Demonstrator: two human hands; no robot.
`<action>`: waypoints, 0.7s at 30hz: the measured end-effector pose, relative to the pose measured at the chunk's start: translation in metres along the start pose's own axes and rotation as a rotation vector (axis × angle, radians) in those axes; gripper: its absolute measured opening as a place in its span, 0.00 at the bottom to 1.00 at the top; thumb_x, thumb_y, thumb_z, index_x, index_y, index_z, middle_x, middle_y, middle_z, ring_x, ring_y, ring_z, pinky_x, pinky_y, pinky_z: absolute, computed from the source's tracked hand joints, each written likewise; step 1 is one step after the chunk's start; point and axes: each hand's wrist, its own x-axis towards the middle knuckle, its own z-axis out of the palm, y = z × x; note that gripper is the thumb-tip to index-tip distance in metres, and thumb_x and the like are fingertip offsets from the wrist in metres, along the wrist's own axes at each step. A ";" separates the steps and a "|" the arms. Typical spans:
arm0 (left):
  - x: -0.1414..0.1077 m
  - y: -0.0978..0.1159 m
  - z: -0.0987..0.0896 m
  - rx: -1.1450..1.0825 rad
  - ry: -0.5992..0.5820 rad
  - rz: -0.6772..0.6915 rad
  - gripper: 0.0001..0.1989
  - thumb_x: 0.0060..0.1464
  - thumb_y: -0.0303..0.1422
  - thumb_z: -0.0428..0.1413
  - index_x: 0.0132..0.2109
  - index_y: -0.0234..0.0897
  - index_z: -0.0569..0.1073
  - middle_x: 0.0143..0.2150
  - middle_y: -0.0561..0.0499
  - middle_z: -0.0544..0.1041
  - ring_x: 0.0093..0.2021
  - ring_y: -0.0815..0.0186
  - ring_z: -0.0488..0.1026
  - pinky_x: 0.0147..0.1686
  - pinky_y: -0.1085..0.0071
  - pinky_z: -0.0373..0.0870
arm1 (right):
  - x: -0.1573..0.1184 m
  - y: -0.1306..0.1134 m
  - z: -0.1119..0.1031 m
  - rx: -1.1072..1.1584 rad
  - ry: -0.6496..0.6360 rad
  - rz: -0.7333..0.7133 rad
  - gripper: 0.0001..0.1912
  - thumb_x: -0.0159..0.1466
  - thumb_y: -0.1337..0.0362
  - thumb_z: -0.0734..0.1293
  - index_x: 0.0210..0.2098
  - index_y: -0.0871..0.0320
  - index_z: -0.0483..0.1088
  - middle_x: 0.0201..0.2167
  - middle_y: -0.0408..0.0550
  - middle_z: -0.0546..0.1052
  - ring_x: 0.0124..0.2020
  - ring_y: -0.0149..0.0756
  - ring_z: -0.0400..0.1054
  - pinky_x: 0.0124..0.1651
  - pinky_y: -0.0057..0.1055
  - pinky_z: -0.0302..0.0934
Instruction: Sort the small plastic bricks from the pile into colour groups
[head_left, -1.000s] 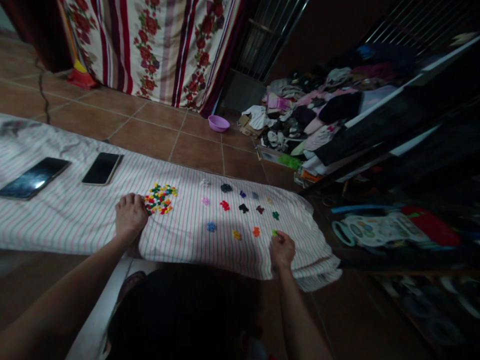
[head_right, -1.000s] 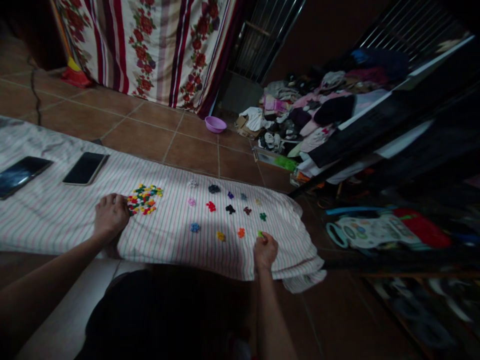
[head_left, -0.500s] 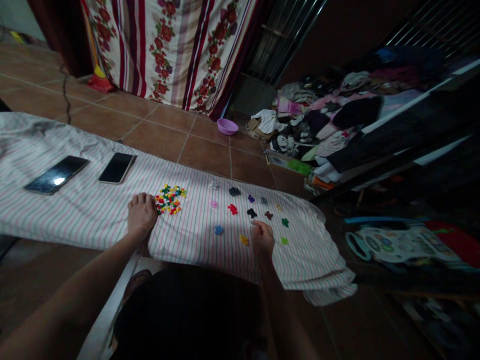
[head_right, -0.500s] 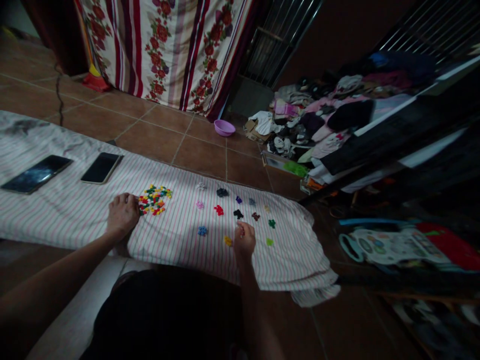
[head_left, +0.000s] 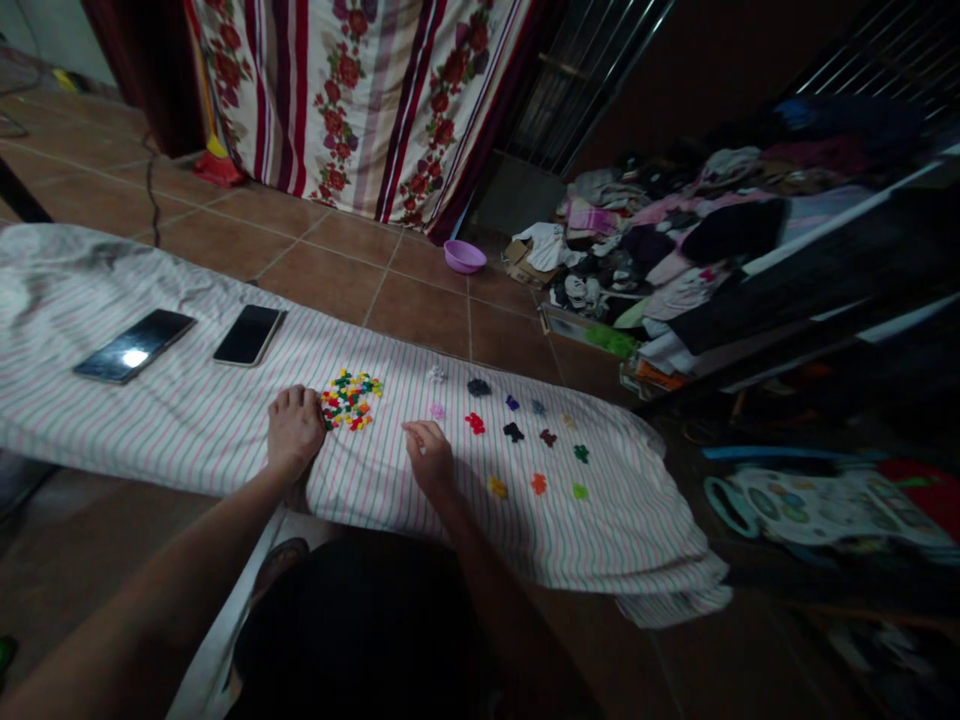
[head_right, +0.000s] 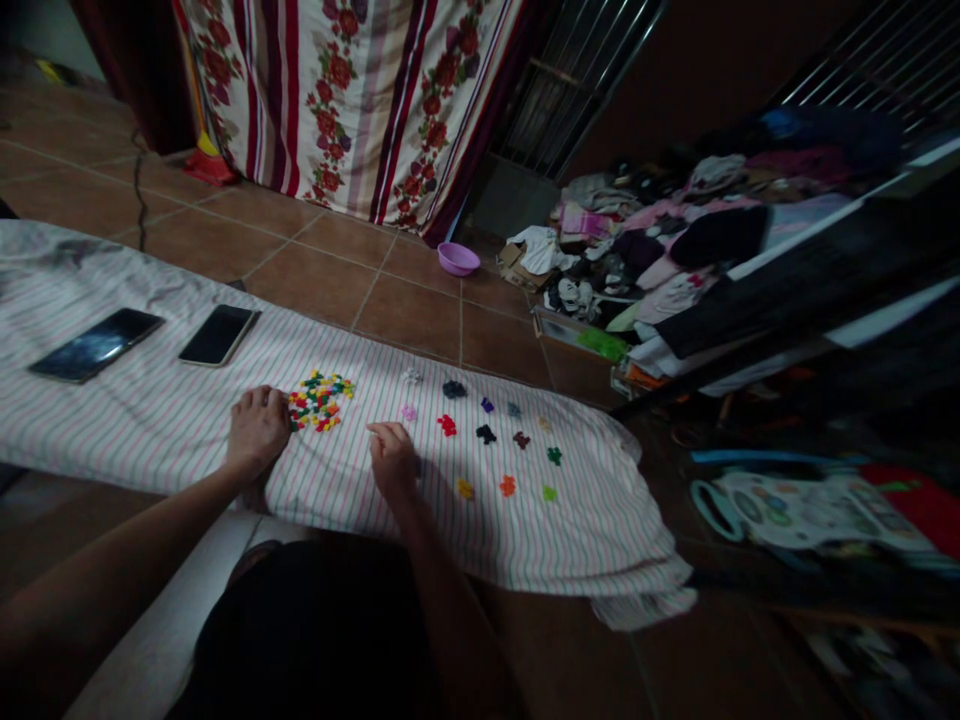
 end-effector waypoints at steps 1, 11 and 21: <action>0.000 0.000 0.000 0.004 0.000 0.000 0.16 0.60 0.34 0.40 0.46 0.32 0.69 0.47 0.38 0.68 0.49 0.52 0.61 0.44 0.58 0.58 | 0.002 -0.004 0.006 0.006 -0.033 -0.009 0.15 0.62 0.69 0.59 0.41 0.56 0.76 0.38 0.50 0.76 0.38 0.36 0.70 0.44 0.33 0.67; 0.000 0.001 -0.001 -0.007 0.006 0.000 0.17 0.60 0.33 0.40 0.46 0.32 0.70 0.47 0.38 0.69 0.49 0.51 0.61 0.44 0.58 0.57 | 0.019 -0.028 0.051 -0.117 -0.184 0.012 0.15 0.63 0.69 0.62 0.46 0.53 0.74 0.36 0.47 0.74 0.38 0.35 0.69 0.44 0.29 0.64; -0.001 0.001 0.000 -0.014 0.021 -0.004 0.15 0.59 0.32 0.42 0.47 0.32 0.70 0.46 0.38 0.69 0.49 0.51 0.62 0.45 0.58 0.57 | 0.021 -0.031 0.061 -0.192 -0.194 0.047 0.12 0.63 0.70 0.62 0.41 0.51 0.74 0.36 0.45 0.73 0.39 0.35 0.67 0.43 0.29 0.62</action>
